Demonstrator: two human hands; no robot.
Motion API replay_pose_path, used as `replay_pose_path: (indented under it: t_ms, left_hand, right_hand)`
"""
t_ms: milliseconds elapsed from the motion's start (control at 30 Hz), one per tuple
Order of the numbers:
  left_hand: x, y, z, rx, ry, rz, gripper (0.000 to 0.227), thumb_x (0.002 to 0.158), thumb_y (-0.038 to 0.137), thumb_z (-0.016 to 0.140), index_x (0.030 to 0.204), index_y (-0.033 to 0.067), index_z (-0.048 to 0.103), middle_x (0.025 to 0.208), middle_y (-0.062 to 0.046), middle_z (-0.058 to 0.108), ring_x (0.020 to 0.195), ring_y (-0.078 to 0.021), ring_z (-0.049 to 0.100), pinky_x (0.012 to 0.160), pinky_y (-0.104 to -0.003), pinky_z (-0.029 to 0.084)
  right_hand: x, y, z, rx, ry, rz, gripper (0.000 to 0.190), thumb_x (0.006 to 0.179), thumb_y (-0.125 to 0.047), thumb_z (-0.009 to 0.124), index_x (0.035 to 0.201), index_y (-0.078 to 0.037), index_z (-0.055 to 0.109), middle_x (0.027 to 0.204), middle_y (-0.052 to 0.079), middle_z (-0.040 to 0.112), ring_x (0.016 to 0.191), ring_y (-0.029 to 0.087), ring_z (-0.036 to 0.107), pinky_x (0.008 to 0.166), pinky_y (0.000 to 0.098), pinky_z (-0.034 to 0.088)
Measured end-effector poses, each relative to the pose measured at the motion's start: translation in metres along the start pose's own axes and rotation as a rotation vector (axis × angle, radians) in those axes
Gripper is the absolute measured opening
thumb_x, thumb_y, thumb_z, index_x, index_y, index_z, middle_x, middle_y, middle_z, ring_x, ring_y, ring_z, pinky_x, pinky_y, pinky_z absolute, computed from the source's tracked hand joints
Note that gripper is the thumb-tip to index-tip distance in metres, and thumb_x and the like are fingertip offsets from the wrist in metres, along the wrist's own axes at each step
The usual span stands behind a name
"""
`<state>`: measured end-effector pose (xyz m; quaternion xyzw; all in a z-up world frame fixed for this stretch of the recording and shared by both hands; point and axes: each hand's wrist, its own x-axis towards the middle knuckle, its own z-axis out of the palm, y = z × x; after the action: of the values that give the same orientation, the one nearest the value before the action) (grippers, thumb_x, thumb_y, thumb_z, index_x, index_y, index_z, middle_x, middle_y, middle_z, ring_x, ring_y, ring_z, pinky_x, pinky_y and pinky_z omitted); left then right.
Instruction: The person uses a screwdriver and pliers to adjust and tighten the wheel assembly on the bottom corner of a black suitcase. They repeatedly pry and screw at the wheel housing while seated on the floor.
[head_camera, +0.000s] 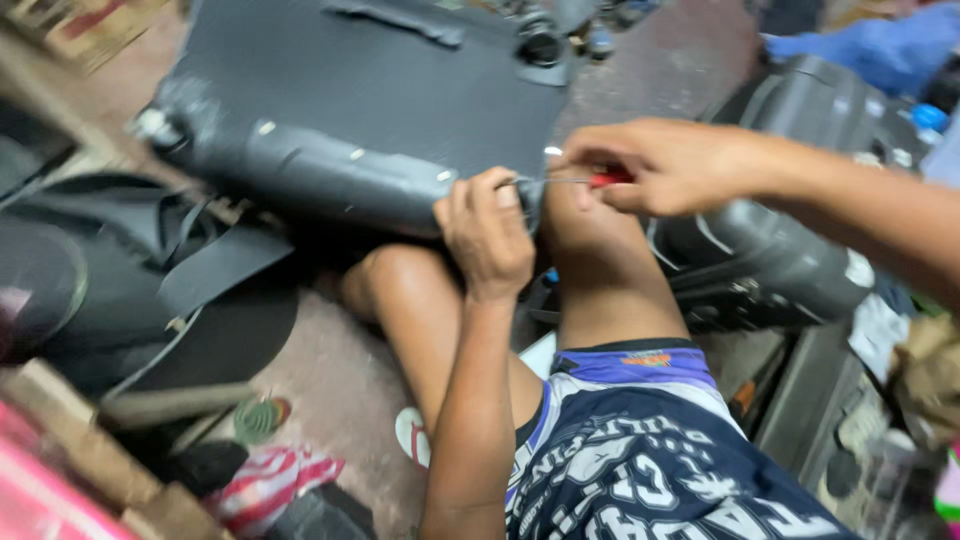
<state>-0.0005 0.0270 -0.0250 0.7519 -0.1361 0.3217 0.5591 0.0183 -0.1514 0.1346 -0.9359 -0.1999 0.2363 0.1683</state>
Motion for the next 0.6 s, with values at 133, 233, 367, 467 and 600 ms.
replay_pose_path:
  t_ms: [133, 233, 367, 467, 600]
  left_hand:
    - [0.003, 0.009, -0.004, -0.013, -0.056, -0.042, 0.042, 0.113, 0.04, 0.034, 0.105, 0.0114, 0.064, 0.1, -0.004, 0.067, 0.097, -0.0278, 0.06, 0.091, -0.041, 0.038]
    - [0.005, 0.014, -0.003, 0.008, -0.071, -0.081, 0.044, 0.113, 0.04, 0.033, 0.105, 0.012, 0.065, 0.094, -0.001, 0.068, 0.094, -0.0247, 0.06, 0.089, -0.04, 0.038]
    - [0.005, 0.018, 0.002, 0.106, -0.101, -0.113, 0.044, 0.115, 0.034, 0.03, 0.1, 0.0121, 0.065, 0.091, -0.002, 0.067, 0.094, -0.023, 0.06, 0.09, -0.039, 0.037]
    - [0.002, 0.017, 0.003, 0.176, -0.088, -0.121, 0.045, 0.116, 0.031, 0.028, 0.096, 0.012, 0.064, 0.095, -0.002, 0.068, 0.094, -0.0231, 0.059, 0.093, -0.039, 0.038]
    - [-0.002, 0.015, 0.002, 0.193, -0.109, -0.138, 0.049, 0.116, 0.036, 0.027, 0.098, 0.0087, 0.062, 0.093, -0.004, 0.067, 0.091, -0.0214, 0.056, 0.092, -0.037, 0.037]
  right_hand:
    - [-0.041, 0.009, 0.053, 0.732, 0.244, 0.099, 0.041, 0.095, -0.006, 0.057, 0.136, -0.002, 0.06, 0.104, 0.0, 0.07, 0.086, 0.005, 0.058, 0.07, 0.0219, 0.047]
    - [-0.046, 0.017, 0.092, 0.945, 0.432, 0.115, 0.036, 0.1, -0.01, 0.059, 0.134, 0.0, 0.06, 0.098, -0.001, 0.066, 0.085, 0.001, 0.059, 0.072, 0.0181, 0.049]
    - [-0.041, 0.015, 0.132, 1.233, 0.492, 0.159, 0.035, 0.103, -0.014, 0.057, 0.136, -0.001, 0.062, 0.089, 0.0, 0.063, 0.061, 0.001, 0.048, 0.052, 0.0174, 0.039]
    - [-0.029, 0.016, 0.152, 1.423, 0.44, 0.054, 0.036, 0.1, -0.01, 0.057, 0.135, -0.001, 0.059, 0.088, 0.0, 0.064, 0.052, 0.001, 0.046, 0.045, 0.017, 0.036]
    - [-0.019, 0.025, 0.171, 1.411, 0.449, -0.083, 0.037, 0.101, -0.005, 0.057, 0.137, 0.0, 0.058, 0.092, -0.001, 0.061, 0.066, 0.0, 0.049, 0.057, 0.0169, 0.039]
